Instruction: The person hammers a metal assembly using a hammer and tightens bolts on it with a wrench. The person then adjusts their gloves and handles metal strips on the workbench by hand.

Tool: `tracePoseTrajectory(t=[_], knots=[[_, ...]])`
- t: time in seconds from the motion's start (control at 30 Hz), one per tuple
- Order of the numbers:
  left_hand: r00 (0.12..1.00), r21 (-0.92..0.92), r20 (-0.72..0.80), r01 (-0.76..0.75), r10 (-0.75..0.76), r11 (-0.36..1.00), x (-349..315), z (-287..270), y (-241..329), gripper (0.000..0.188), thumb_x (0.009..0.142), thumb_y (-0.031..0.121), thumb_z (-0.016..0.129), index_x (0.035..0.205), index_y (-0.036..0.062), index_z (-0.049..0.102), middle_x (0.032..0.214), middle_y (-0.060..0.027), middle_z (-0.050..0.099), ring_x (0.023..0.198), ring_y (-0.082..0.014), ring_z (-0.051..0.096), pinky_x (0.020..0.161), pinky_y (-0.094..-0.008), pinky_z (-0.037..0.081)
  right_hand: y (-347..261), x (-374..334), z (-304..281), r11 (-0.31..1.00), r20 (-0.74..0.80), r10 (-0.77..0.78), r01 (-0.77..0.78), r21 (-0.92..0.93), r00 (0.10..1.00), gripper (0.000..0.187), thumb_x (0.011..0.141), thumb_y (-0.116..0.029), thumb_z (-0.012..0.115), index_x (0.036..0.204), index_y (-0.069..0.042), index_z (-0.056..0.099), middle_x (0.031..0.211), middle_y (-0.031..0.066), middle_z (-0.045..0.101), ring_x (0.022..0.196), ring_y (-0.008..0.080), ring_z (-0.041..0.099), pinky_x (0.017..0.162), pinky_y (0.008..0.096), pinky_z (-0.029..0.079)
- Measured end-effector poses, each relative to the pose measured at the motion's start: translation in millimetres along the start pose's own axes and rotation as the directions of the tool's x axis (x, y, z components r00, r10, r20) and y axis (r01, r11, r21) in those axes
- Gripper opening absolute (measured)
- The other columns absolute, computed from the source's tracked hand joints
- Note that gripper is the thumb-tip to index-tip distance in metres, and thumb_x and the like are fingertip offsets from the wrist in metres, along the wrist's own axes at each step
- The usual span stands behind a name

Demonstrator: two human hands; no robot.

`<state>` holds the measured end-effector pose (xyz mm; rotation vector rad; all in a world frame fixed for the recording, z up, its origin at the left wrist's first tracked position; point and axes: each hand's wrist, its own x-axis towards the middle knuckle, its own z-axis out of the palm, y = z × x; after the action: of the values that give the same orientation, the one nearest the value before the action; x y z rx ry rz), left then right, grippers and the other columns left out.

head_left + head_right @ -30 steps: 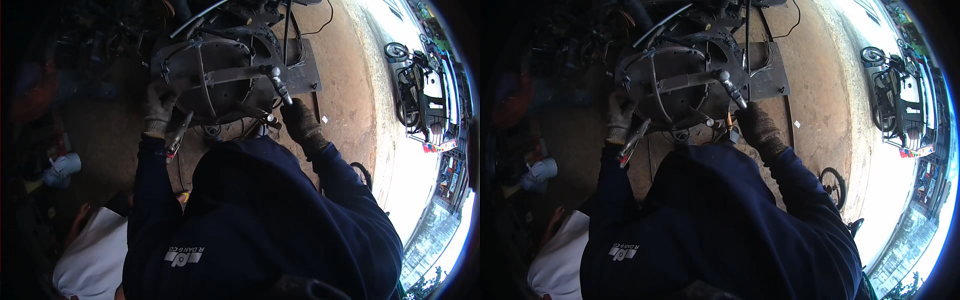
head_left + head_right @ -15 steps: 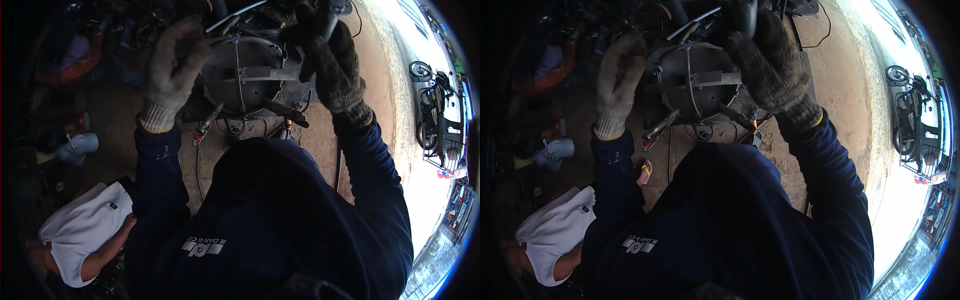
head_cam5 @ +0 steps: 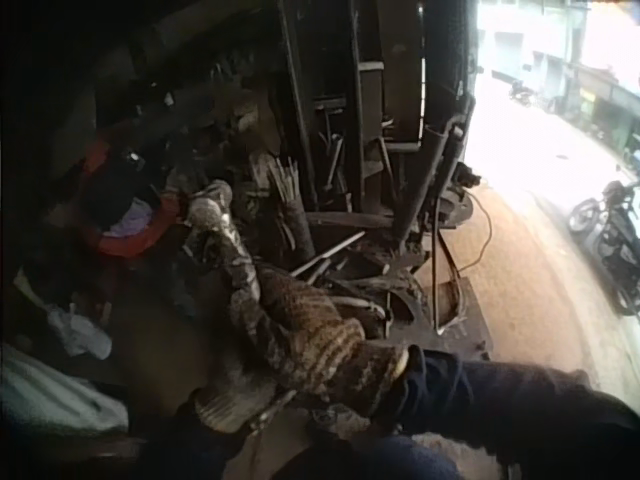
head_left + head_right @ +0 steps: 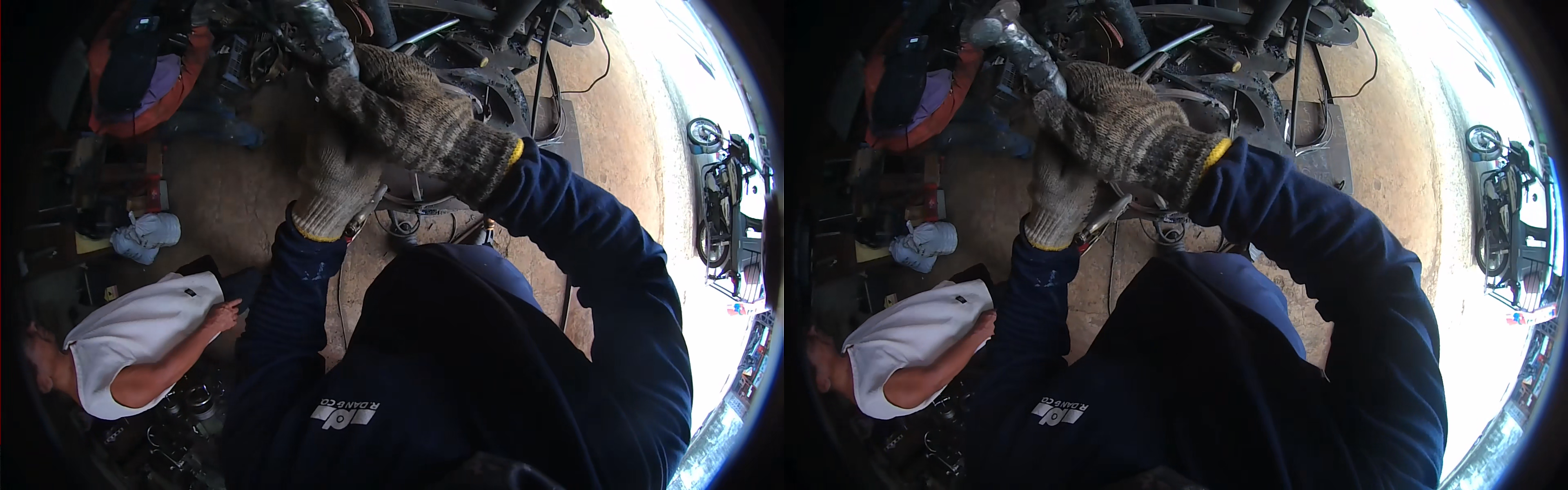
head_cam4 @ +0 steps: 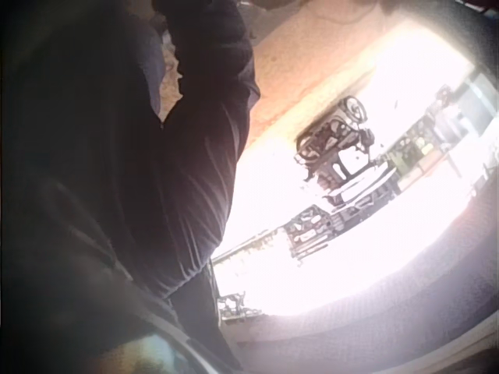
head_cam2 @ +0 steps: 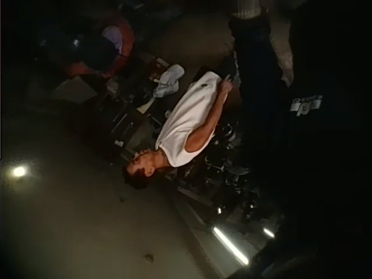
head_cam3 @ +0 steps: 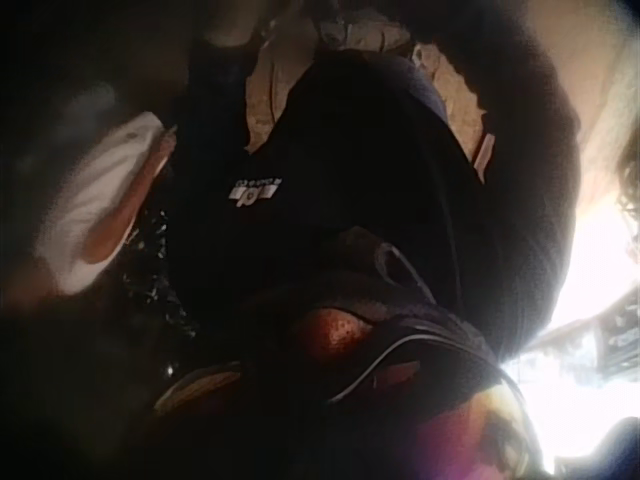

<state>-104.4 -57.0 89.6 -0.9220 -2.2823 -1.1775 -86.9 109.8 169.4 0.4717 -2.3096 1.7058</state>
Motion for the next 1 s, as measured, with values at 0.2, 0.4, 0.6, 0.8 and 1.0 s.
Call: tracePoseTrajectory(t=[0.2, 0.4, 0.6, 0.8, 1.0], knots=[[0.934, -0.27, 0.155, 0.353, -0.321, 0.896, -2.7, -74.5, 17.3, 0.041, 0.096, 0.023, 0.069, 0.126, -0.0025, 0.057, 0.1, -0.0136, 0.067, 0.086, -0.0199, 0.067, 0.075, -0.0348, 0.055, 27.9, -31.1, -78.8, 0.958, 0.041, 0.02, -0.007, -0.288, 0.999, 0.049, 0.101, -0.034, 0.061, 0.141, -0.008, 0.055, 0.129, 0.0176, 0.065, 0.117, 0.032, 0.064, 0.101, 0.0399, 0.051], [0.905, 0.035, 0.202, 0.376, -0.375, 0.926, -91.8, -98.1, -15.9, 0.034, 0.101, 0.035, 0.062, 0.108, 0.002, 0.062, 0.072, -0.003, 0.059, 0.054, -0.0116, 0.059, 0.05, -0.0289, 0.048, 108.6, -127.5, -101.1, 0.732, 0.011, 0.252, -0.183, -0.657, 0.968, 0.055, 0.092, -0.026, 0.068, 0.142, -0.011, 0.055, 0.134, 0.0182, 0.062, 0.125, 0.0362, 0.059, 0.103, 0.0431, 0.049], [0.772, 0.155, 0.268, 0.556, -0.576, 0.817, -112.4, -77.1, -22.3, 0.037, 0.102, 0.04, 0.058, 0.096, 0.0038, 0.06, 0.065, -0.0029, 0.057, 0.051, -0.0121, 0.057, 0.047, -0.0307, 0.046, 141.7, -148.0, -89.1, 0.641, -0.066, 0.296, -0.249, -0.726, 0.953, 0.06, 0.087, -0.022, 0.069, 0.144, -0.012, 0.053, 0.135, 0.0184, 0.06, 0.126, 0.0387, 0.056, 0.106, 0.0457, 0.046], [0.645, 0.147, 0.4, 0.656, -0.651, 0.741, -108.2, -80.0, -32.0, 0.037, 0.102, 0.04, 0.056, 0.1, 0.0043, 0.063, 0.066, -0.0025, 0.057, 0.054, -0.0107, 0.057, 0.047, -0.0284, 0.046, 149.9, -151.3, -86.2, 0.671, -0.101, 0.194, -0.207, -0.712, 0.976, 0.056, 0.088, -0.029, 0.068, 0.14, -0.013, 0.055, 0.132, 0.0164, 0.062, 0.123, 0.0374, 0.057, 0.105, 0.0474, 0.045], [0.666, -0.248, 0.291, 0.746, -0.687, 0.618, -67.5, -100.8, 5.0, 0.043, 0.101, 0.045, 0.057, 0.104, 0.0028, 0.064, 0.069, -0.0023, 0.059, 0.057, -0.0085, 0.057, 0.046, -0.0266, 0.044, 154.9, -152.8, -84.6, 0.671, -0.132, 0.186, -0.224, -0.707, 0.974, 0.055, 0.088, -0.027, 0.068, 0.14, -0.013, 0.056, 0.131, 0.0167, 0.062, 0.123, 0.0378, 0.057, 0.106, 0.0469, 0.045]])
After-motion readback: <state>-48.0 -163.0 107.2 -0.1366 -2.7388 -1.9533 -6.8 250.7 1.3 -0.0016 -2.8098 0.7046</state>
